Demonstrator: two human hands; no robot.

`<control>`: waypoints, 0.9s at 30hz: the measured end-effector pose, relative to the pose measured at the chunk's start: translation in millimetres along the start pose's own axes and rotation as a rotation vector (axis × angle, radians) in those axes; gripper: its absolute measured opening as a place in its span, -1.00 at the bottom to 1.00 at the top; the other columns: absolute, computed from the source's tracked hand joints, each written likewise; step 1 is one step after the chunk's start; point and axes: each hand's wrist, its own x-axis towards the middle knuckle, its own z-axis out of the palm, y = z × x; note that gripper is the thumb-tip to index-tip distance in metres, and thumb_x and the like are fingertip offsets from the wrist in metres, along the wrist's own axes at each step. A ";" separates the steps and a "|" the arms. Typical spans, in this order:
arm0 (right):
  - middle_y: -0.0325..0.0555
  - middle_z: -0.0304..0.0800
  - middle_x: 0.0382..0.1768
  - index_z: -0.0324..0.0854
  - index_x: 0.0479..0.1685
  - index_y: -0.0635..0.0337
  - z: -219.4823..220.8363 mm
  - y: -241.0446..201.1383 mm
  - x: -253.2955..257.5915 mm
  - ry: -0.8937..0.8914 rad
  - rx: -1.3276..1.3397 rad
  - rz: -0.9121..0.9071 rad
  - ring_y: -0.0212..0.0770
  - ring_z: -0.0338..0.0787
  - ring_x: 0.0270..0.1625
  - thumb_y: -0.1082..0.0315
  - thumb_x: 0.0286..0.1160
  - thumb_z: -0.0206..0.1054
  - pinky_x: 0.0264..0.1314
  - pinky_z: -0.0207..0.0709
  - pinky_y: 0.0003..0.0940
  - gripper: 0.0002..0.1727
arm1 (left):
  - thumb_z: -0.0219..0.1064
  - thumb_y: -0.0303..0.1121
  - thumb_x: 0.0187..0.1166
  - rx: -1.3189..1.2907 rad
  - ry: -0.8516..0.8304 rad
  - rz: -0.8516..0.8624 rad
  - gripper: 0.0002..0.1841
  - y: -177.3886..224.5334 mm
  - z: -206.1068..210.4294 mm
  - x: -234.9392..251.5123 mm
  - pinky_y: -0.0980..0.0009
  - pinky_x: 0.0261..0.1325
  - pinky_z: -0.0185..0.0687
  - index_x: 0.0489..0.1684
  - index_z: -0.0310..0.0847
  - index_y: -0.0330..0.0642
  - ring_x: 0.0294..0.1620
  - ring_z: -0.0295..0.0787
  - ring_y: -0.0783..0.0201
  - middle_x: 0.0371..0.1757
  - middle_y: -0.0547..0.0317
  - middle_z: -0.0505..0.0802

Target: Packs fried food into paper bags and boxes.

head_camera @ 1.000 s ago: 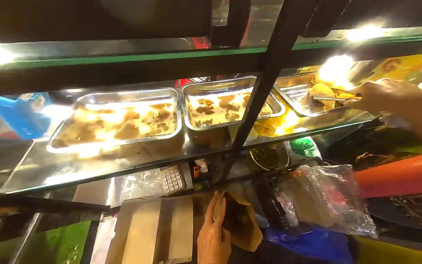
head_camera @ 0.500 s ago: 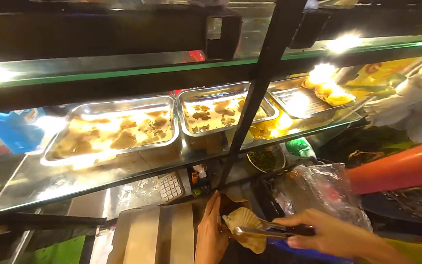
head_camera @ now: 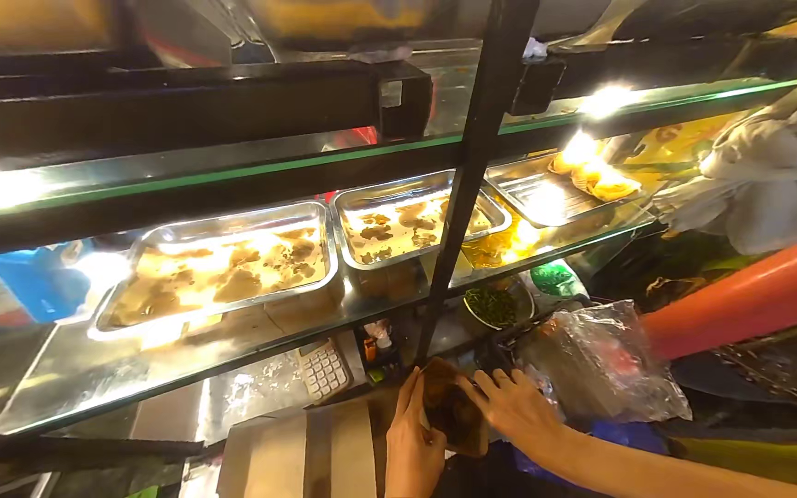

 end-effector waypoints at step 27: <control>0.32 0.68 0.31 0.51 0.53 0.15 -120.2 124.4 39.0 -0.897 0.365 0.579 0.38 0.69 0.34 -0.04 0.70 0.24 0.26 0.51 0.39 -0.42 | 0.48 -0.60 0.19 -0.015 0.037 -0.062 -0.22 4.9 2.1 -8.4 0.18 -0.23 0.75 0.63 0.47 -0.30 -0.23 0.82 0.14 0.73 -0.07 0.46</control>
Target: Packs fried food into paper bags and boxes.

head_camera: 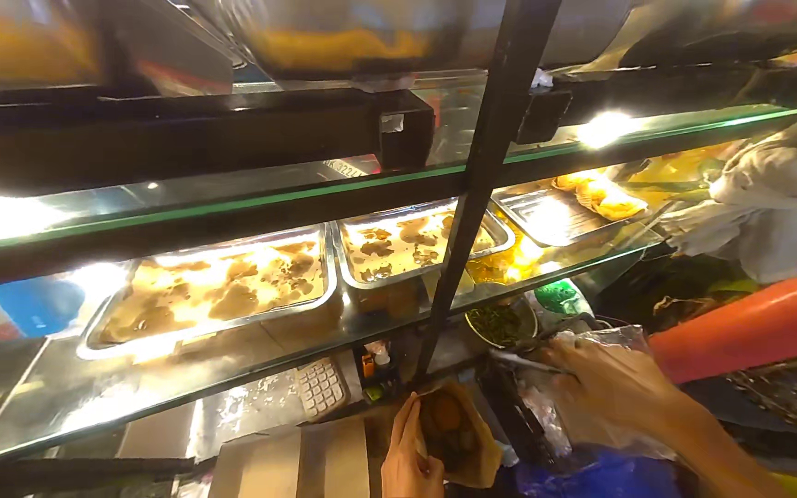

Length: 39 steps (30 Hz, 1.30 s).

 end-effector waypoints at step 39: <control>-0.01 0.89 -0.04 0.83 -0.06 0.33 249.9 -77.4 54.8 0.750 1.259 -0.482 -0.26 0.88 0.06 0.68 0.30 0.34 0.22 0.78 -0.36 -0.73 | 0.27 -0.42 0.57 0.702 -0.449 0.237 -0.76 51.2 15.7 95.8 -0.12 0.55 0.33 -0.01 0.87 -0.12 0.31 0.71 -0.11 0.02 -0.05 0.91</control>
